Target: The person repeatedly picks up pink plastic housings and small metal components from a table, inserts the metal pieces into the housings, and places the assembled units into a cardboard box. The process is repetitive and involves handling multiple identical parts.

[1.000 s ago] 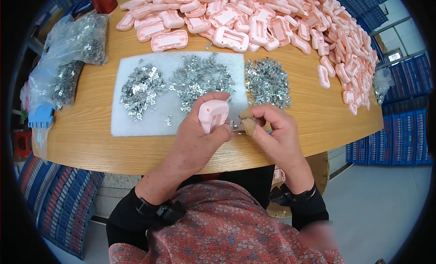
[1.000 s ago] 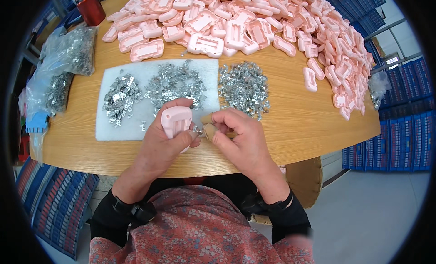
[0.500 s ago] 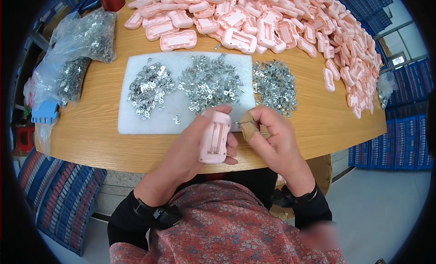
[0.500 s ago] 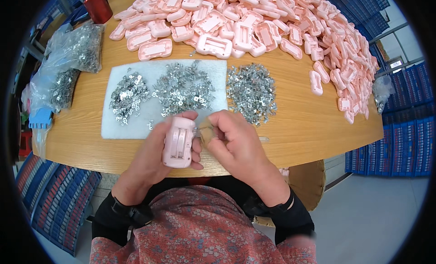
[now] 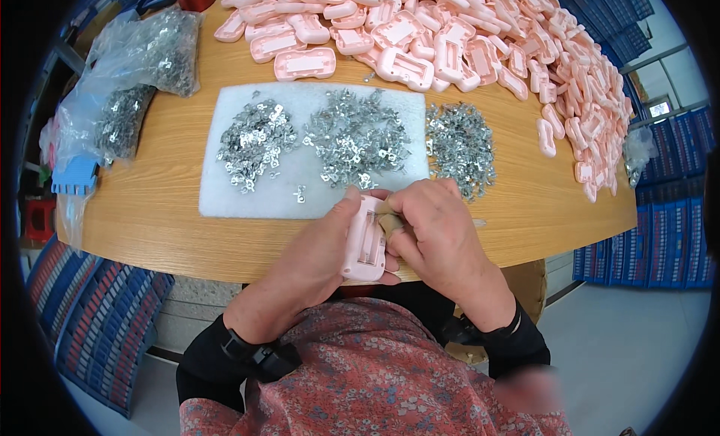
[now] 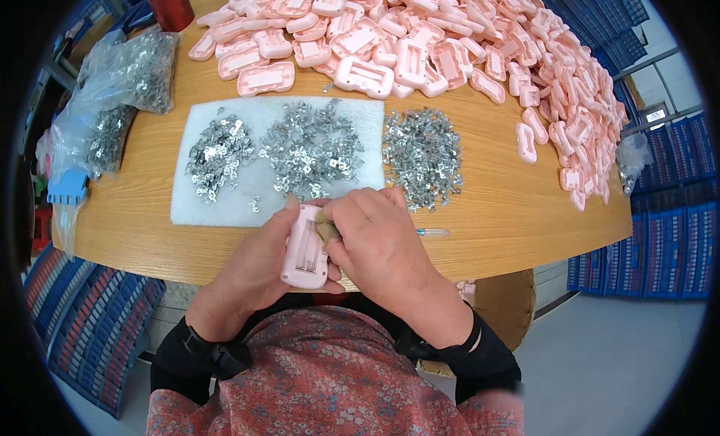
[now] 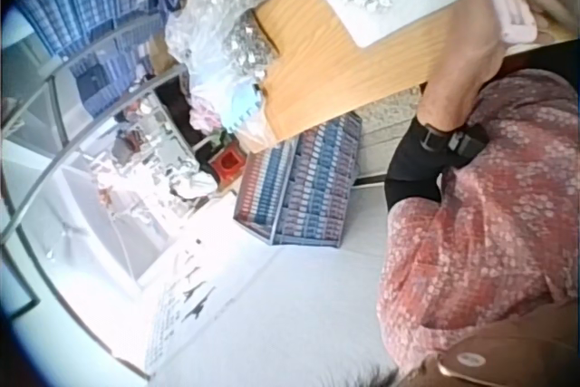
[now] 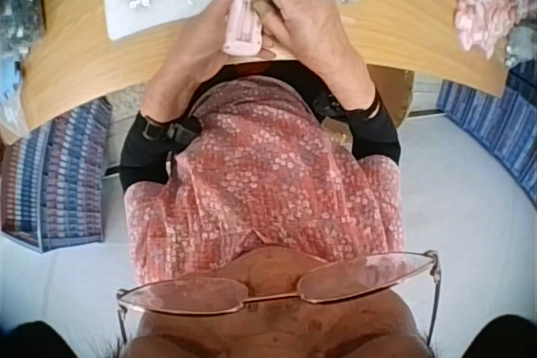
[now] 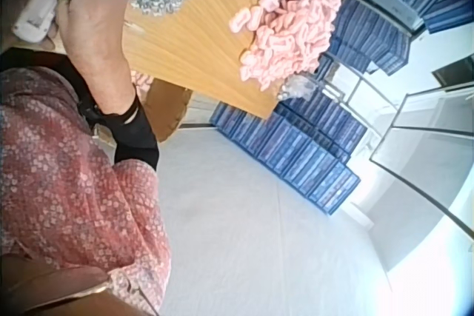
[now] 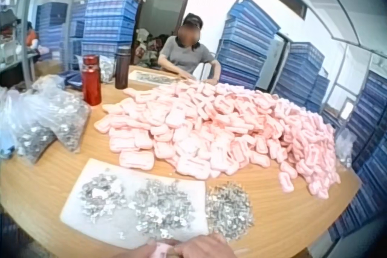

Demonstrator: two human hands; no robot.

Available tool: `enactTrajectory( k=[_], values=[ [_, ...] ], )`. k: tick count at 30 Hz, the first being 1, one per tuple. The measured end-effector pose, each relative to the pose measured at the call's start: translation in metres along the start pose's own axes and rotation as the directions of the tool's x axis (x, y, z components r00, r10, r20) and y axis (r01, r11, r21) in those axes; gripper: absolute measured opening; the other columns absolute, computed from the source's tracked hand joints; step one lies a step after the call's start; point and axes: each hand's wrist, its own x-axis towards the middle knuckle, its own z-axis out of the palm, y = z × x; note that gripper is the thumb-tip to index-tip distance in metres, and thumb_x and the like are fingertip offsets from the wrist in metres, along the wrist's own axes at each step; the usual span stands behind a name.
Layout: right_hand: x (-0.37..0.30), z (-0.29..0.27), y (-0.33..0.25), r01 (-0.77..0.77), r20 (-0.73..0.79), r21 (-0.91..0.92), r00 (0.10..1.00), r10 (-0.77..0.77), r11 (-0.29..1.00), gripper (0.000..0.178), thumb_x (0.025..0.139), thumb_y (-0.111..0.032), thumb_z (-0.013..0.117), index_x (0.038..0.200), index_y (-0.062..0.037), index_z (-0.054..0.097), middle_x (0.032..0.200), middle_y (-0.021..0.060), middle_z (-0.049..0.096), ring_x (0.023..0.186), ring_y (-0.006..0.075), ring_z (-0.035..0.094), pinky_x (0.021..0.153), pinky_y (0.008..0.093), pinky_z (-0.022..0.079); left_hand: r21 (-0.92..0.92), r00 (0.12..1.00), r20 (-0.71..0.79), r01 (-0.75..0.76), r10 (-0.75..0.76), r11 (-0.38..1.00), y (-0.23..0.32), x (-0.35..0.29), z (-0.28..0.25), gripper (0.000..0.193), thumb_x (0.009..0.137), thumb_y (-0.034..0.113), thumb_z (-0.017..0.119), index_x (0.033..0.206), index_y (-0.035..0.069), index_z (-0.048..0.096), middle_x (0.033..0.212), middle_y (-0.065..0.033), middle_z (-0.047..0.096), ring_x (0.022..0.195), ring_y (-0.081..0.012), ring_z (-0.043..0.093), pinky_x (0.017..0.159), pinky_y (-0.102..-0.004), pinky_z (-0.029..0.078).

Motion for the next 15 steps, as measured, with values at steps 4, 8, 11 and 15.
enactTrajectory(
  k=[4, 8, 11, 15],
  values=[
    [-0.002, 0.001, -0.004, -0.115, -0.015, 0.054, 0.993, 0.116, 0.992, 0.022, 0.076, -0.003, 0.069, 0.097, -0.0078, 0.062, 0.087, 0.0095, 0.061, 0.084, 0.0315, 0.060, 0.077, 0.0421, 0.043, -0.004, 0.999, 0.006, 0.034, -0.034, 0.999, -0.003, 0.003, -0.005, 0.058, 0.108, 0.049, 0.019, 0.140, 0.007, 0.043, 0.092, -0.0150, 0.065, 0.078, -0.0286, 0.070, 0.074, -0.0463, 0.062],
    [-0.004, -0.002, -0.001, -0.235, -0.040, 0.199, 0.968, 0.247, 0.951, 0.022, 0.079, -0.003, 0.068, 0.100, -0.0068, 0.065, 0.086, 0.0104, 0.060, 0.079, 0.0300, 0.061, 0.070, 0.0389, 0.048, -0.008, 0.998, 0.039, 0.039, -0.039, 0.999, -0.003, 0.005, -0.010, 0.060, 0.108, 0.049, 0.015, 0.140, 0.006, 0.043, 0.093, -0.0190, 0.067, 0.078, -0.0330, 0.070, 0.074, -0.0475, 0.061],
    [-0.002, -0.007, -0.009, -0.343, 0.019, 0.279, 0.936, 0.351, 0.897, 0.019, 0.087, -0.005, 0.067, 0.106, -0.0043, 0.065, 0.087, 0.0079, 0.062, 0.071, 0.0206, 0.061, 0.064, 0.0318, 0.049, -0.035, 0.998, 0.067, 0.018, -0.016, 0.999, -0.001, 0.002, -0.009, 0.059, 0.109, 0.048, 0.018, 0.146, 0.007, 0.037, 0.091, -0.0167, 0.067, 0.076, -0.0290, 0.070, 0.071, -0.0399, 0.060],
    [-0.003, -0.006, -0.006, -0.543, 0.383, 0.763, 0.816, 0.433, 0.350, 0.019, 0.098, -0.011, 0.063, 0.113, 0.0001, 0.063, 0.089, 0.0011, 0.064, 0.068, 0.0052, 0.057, 0.063, 0.0220, 0.047, 0.068, 0.990, 0.139, -0.022, 0.012, 0.997, 0.002, -0.001, -0.005, 0.059, 0.109, 0.048, 0.017, 0.147, 0.007, 0.037, 0.092, -0.0163, 0.068, 0.076, -0.0271, 0.070, 0.071, -0.0372, 0.060]
  ],
)
